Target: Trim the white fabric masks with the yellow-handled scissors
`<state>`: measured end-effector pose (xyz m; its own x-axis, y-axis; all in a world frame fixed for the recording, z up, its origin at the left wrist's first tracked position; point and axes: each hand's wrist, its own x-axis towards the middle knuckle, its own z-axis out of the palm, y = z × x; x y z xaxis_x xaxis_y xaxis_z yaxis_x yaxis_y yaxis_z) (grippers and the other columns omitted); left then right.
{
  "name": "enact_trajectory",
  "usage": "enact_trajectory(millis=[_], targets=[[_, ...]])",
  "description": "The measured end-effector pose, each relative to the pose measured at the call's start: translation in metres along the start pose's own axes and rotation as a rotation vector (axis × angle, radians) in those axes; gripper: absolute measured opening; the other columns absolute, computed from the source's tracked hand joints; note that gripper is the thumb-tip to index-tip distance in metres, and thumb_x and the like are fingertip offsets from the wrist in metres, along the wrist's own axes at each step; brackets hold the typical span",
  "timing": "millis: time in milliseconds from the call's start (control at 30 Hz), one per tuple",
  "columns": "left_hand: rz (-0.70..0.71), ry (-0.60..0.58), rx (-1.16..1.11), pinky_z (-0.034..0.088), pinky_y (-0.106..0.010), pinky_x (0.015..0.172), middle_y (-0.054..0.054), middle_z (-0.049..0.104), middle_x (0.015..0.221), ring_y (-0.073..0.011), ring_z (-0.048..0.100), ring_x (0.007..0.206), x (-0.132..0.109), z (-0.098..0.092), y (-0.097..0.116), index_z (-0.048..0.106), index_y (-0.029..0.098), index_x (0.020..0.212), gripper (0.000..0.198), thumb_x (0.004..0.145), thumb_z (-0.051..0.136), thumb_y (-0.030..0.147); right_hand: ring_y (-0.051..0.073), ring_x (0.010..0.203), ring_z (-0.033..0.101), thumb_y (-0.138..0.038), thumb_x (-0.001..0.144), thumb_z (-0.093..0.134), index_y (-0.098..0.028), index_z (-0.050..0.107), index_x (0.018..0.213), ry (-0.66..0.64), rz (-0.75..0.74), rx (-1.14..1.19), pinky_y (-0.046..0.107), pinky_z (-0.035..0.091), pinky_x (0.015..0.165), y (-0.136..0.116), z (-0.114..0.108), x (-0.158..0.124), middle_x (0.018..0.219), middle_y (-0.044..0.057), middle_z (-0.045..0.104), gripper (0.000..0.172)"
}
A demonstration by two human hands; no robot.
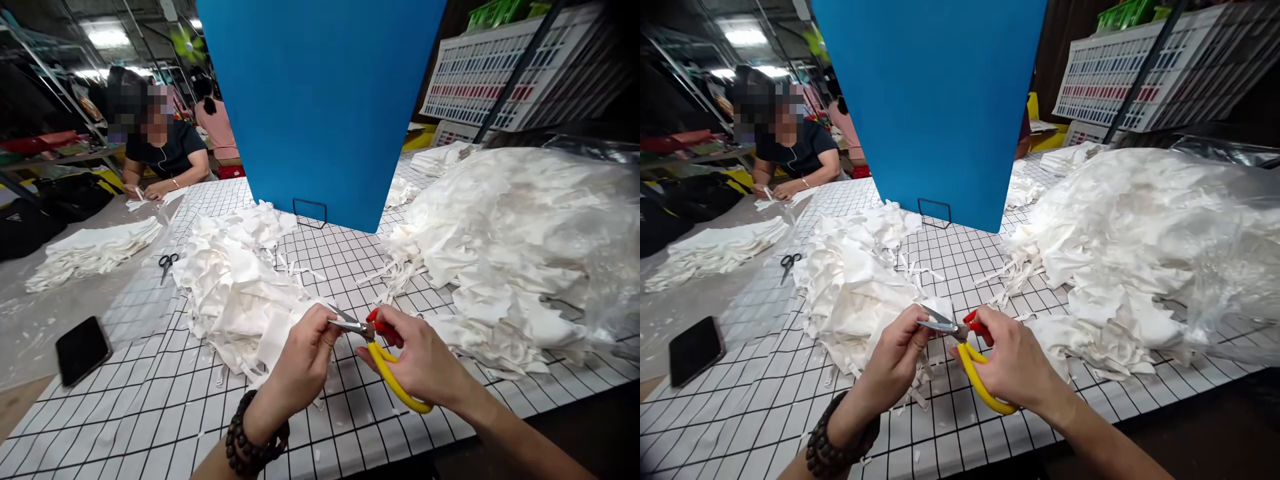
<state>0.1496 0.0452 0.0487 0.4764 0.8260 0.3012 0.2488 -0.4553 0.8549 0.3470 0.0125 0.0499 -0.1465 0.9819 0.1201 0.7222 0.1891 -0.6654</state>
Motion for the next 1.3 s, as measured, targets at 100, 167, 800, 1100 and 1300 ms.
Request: enact_trajectory(millis=[100,167,800,1100,1300], targets=[[0.006,-0.020,-0.022,0.041,-0.028,0.072,-0.003,0.053,0.085,-0.0150,0.050,0.079,-0.003,0.000,0.000,0.054,0.019,0.089,0.019,0.099,0.039,0.021,0.014,0.061,0.050,-0.042,0.077,0.065,-0.023,0.051,0.085,0.011,0.005,-0.039,0.026,0.041,0.052,0.000,-0.002,-0.004,0.073,-0.001,0.056,0.025],[0.004,-0.031,-0.026,0.041,-0.028,0.073,-0.004,0.053,0.086,-0.0155,0.050,0.080,-0.005,0.001,0.001,0.055,0.019,0.089,0.019,0.099,0.039,0.020,0.014,0.061,0.050,-0.042,0.077,0.065,-0.023,0.051,0.086,0.019,-0.006,-0.050,0.025,0.040,0.052,0.000,-0.003,-0.006,0.072,-0.001,0.056,0.026],[0.006,-0.055,-0.069,0.045,-0.031,0.077,-0.006,0.057,0.090,-0.0178,0.055,0.085,-0.011,0.002,0.003,0.060,0.019,0.092,0.022,0.099,0.040,0.023,0.012,0.049,0.041,-0.048,0.078,0.062,-0.023,0.047,0.072,0.021,-0.019,-0.156,0.025,0.030,0.047,0.001,0.002,-0.013,0.056,-0.005,0.048,0.030],[-0.021,-0.073,-0.117,0.045,-0.030,0.076,-0.005,0.057,0.089,-0.0172,0.056,0.085,-0.014,0.000,0.001,0.061,0.019,0.093,0.023,0.099,0.040,0.024,0.011,0.047,0.040,-0.046,0.080,0.060,-0.023,0.048,0.072,0.024,-0.053,-0.158,0.024,0.029,0.047,0.001,0.005,-0.013,0.054,-0.005,0.046,0.027],[-0.036,-0.087,-0.135,0.043,-0.029,0.073,-0.005,0.056,0.086,-0.0165,0.054,0.080,-0.013,-0.003,0.000,0.061,0.019,0.091,0.023,0.099,0.041,0.025,0.011,0.047,0.038,-0.043,0.078,0.062,-0.021,0.052,0.072,0.064,-0.104,-0.177,0.025,0.028,0.048,0.007,0.008,-0.009,0.053,-0.005,0.044,0.024]])
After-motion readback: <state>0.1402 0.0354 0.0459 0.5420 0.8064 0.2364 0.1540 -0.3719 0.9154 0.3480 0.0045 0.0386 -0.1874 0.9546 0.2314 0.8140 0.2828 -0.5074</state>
